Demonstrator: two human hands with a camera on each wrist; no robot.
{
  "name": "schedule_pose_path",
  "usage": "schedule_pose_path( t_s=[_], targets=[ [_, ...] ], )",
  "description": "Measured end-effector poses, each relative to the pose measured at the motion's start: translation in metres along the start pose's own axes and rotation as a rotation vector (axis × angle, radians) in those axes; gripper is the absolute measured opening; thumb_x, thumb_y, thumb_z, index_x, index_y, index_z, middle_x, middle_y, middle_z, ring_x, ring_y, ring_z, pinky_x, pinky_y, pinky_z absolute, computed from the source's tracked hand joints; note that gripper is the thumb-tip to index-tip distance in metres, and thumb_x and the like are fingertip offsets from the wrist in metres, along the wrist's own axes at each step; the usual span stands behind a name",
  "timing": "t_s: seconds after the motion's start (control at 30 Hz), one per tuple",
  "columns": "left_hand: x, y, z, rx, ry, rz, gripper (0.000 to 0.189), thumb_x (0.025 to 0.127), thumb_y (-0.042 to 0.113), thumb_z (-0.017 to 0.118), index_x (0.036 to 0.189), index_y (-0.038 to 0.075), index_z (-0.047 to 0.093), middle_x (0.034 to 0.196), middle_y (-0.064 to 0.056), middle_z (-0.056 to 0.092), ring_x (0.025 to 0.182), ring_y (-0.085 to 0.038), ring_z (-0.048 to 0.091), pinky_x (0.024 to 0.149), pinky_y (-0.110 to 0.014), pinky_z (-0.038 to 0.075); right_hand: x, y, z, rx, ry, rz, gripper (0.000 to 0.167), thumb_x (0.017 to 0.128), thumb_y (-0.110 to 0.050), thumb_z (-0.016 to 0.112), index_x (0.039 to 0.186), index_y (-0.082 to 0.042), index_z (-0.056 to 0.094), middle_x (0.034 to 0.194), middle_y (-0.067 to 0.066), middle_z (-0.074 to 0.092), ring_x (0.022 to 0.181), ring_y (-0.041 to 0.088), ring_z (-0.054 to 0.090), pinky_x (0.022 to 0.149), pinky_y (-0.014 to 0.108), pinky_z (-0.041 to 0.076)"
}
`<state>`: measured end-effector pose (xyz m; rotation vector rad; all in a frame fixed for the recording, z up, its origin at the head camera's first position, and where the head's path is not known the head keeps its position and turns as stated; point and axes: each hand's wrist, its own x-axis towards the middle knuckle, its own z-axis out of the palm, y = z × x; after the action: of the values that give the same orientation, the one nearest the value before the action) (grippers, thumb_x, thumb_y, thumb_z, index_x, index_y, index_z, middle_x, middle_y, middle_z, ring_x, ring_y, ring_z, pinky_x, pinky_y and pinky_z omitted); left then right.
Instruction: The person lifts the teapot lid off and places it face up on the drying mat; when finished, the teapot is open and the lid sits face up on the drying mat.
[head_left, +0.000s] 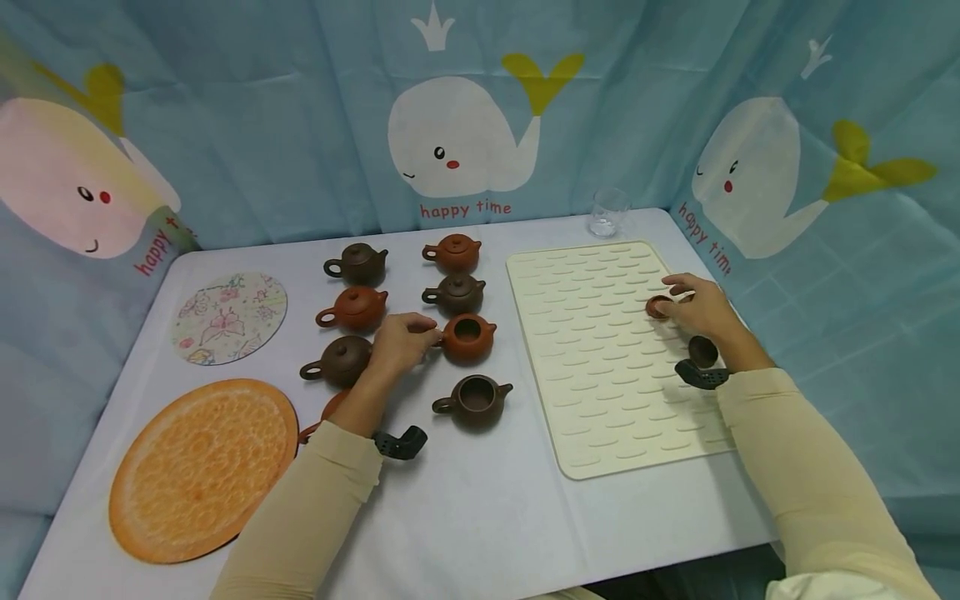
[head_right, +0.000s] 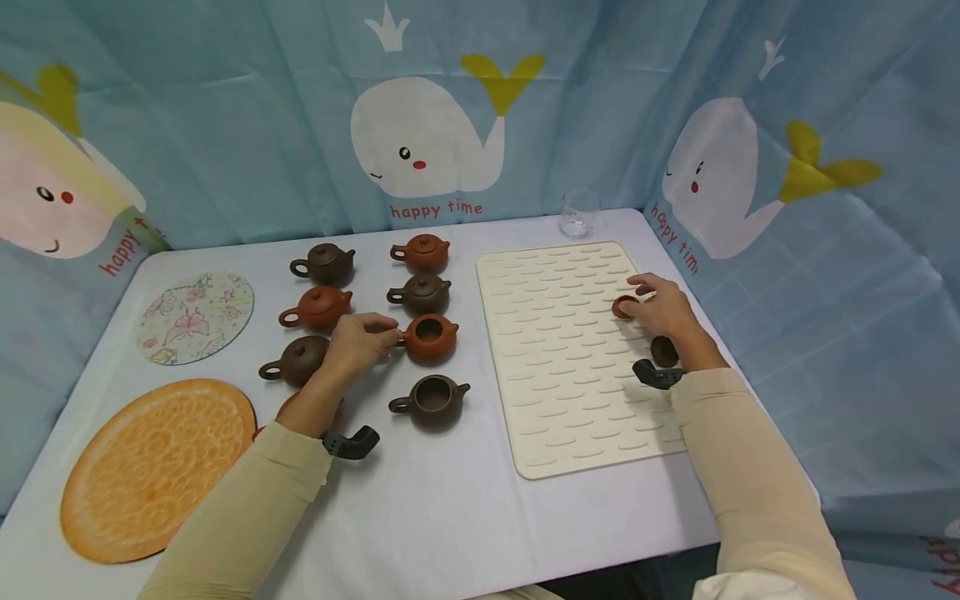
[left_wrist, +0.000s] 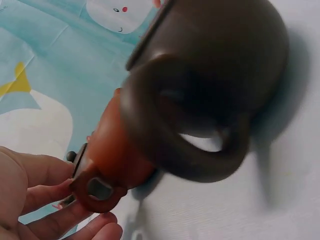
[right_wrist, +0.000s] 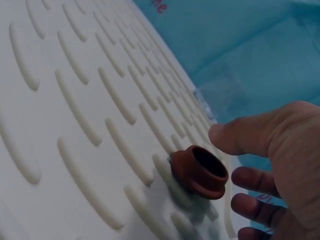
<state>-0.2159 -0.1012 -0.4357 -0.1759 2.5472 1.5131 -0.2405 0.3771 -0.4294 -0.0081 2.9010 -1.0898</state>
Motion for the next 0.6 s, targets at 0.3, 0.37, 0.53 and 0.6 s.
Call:
schedule_pose_path(
  t_s=[0.3,0.37,0.53,0.6],
  targets=[
    [0.000,0.013,-0.015,0.033,0.116,0.051,0.028,0.091,0.020,0.068,0.118,0.010,0.069,0.106,-0.005,0.067,0.087,-0.022,0.063,0.074,-0.037,0.050,0.000,-0.031,-0.003,0.021,0.024,-0.029,0.052,0.093,-0.033,0.065,0.137,-0.009,0.051,0.128,0.020,0.050,0.098,0.030,0.047,0.072,0.043,0.042],
    [0.000,0.018,-0.017,0.045,0.141,0.069,0.029,0.091,0.020,0.068,0.118,0.011,0.069,0.109,-0.004,0.067,0.091,-0.021,0.062,0.078,-0.038,0.049,0.001,-0.040,-0.001,0.031,0.033,-0.062,0.051,0.093,-0.033,0.065,0.136,-0.009,0.052,0.126,0.018,0.050,0.098,0.029,0.047,0.070,0.041,0.044],
    [0.004,0.030,-0.023,0.050,0.181,0.088,0.029,0.090,0.019,0.069,0.118,0.011,0.070,0.113,-0.005,0.067,0.098,-0.022,0.059,0.084,-0.041,0.046,0.003,-0.065,0.005,0.082,0.029,-0.138,0.048,0.091,-0.027,0.068,0.134,-0.009,0.054,0.123,0.015,0.051,0.099,0.028,0.047,0.062,0.035,0.045],
    [0.006,0.035,-0.026,0.055,0.184,0.084,0.029,0.091,0.020,0.068,0.118,0.012,0.069,0.114,-0.005,0.066,0.101,-0.023,0.057,0.085,-0.041,0.046,0.004,-0.077,0.007,0.104,0.013,-0.154,0.048,0.091,-0.026,0.069,0.134,-0.010,0.054,0.124,0.014,0.051,0.100,0.028,0.046,0.054,0.034,0.044]
  ],
)
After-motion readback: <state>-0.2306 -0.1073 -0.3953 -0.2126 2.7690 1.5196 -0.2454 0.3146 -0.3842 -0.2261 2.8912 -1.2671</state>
